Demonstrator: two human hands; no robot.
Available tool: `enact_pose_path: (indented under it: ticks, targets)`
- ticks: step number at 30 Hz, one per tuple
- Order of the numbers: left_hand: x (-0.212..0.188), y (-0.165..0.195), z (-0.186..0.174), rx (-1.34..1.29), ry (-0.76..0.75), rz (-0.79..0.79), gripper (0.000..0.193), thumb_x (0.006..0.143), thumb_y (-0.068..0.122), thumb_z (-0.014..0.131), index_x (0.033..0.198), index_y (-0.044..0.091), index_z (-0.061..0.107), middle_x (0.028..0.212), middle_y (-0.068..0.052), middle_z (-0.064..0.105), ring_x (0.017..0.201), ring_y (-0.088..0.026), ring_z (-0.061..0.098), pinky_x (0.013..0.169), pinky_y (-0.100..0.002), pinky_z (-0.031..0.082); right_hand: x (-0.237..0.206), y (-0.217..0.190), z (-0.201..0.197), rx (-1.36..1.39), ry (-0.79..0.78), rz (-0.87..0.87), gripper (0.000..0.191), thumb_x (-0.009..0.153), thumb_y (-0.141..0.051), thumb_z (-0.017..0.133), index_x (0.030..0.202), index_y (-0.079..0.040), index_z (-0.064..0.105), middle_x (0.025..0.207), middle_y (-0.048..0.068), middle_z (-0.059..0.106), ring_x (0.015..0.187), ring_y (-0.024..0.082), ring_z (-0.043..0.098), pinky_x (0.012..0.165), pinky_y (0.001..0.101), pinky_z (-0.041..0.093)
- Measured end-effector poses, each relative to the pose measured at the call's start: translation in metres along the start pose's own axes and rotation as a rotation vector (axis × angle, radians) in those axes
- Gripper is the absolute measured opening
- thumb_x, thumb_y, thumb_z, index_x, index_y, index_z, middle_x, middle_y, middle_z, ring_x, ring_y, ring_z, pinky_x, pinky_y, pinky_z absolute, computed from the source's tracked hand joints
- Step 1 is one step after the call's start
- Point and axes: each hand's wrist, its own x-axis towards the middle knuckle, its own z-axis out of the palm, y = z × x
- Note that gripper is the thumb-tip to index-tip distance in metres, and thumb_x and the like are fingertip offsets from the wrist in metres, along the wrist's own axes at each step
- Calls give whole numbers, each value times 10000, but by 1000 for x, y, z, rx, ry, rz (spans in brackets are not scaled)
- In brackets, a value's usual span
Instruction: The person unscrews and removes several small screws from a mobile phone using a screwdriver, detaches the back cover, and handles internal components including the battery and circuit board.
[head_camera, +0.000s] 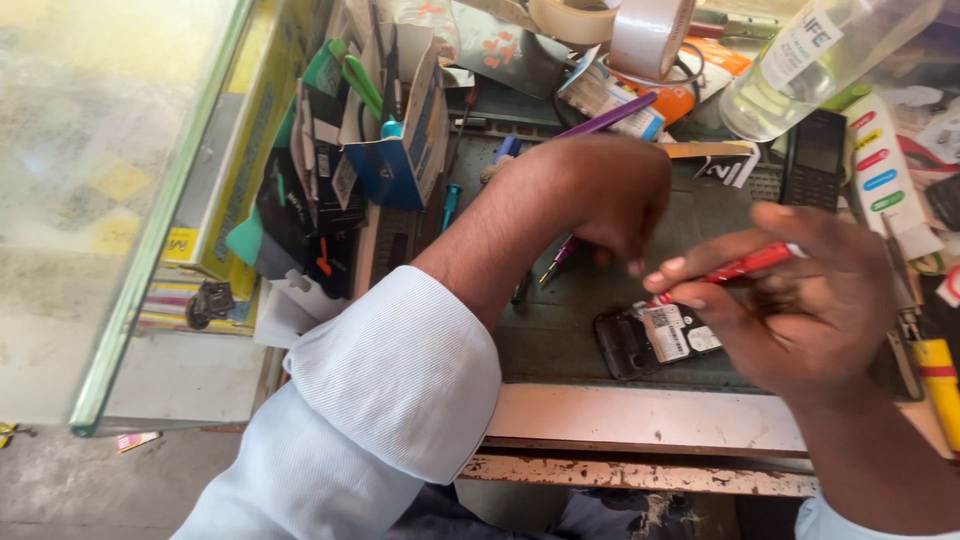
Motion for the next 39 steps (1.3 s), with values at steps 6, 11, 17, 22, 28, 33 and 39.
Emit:
enact_pose_path:
  ticks: [6, 11, 17, 22, 28, 33, 39]
  targets:
    - [-2, -4, 1, 196, 352, -44, 313, 613, 350, 917, 846, 172, 808, 893, -17, 758, 906, -241, 711, 718, -443, 573, -7, 10, 10, -14, 10, -23, 506, 1023, 3, 645, 1461, -20, 393, 983, 235, 707, 886, 300, 768, 803, 394, 692]
    - [-4, 15, -1, 213, -42, -45, 546, 699, 606, 849, 822, 76, 808, 905, -81, 808, 894, -265, 776, 822, -424, 589, -27, 23, -24, -166, 259, 149, 178, 1060, -120, 600, 1156, 29, 578, 922, 216, 718, 577, 196, 561, 601, 335, 590]
    - [-11, 45, 30, 184, 226, 76, 671, 428, 577, 960, 843, 83, 777, 874, -123, 747, 869, -336, 716, 733, -471, 575, -48, 42, -57, -123, 482, 91, 261, 1273, -149, 590, 1116, 59, 561, 1004, 157, 620, 847, 241, 684, 822, 341, 636]
    - [0, 42, 32, 137, 71, 96, 617, 536, 565, 934, 788, 24, 779, 832, -137, 770, 855, -312, 747, 781, -435, 583, -45, 40, -55, -216, 437, 79, 284, 1278, -155, 609, 1114, 74, 568, 994, 152, 650, 894, 237, 722, 860, 344, 646]
    - [6, 37, 34, 84, 1, 160, 580, 566, 585, 889, 798, 61, 803, 798, -100, 777, 811, -290, 755, 740, -435, 579, -37, 34, -51, -236, 408, 49, 295, 1263, -164, 628, 1091, 73, 592, 1033, 171, 695, 886, 229, 730, 869, 350, 644]
    - [4, 34, 30, -17, -19, 118, 535, 643, 616, 827, 763, 96, 797, 660, -60, 756, 686, -224, 760, 658, -413, 578, -38, 35, -51, -207, 404, 36, 295, 1261, -168, 638, 1104, 76, 584, 1004, 163, 674, 852, 214, 696, 858, 350, 644]
    - [4, 28, 21, -91, -71, 57, 413, 763, 523, 800, 735, 111, 795, 605, 25, 744, 569, -126, 702, 562, -342, 554, -27, 20, -37, -88, 400, 9, 285, 1231, -184, 666, 1104, 58, 586, 957, 168, 689, 811, 237, 740, 800, 356, 672]
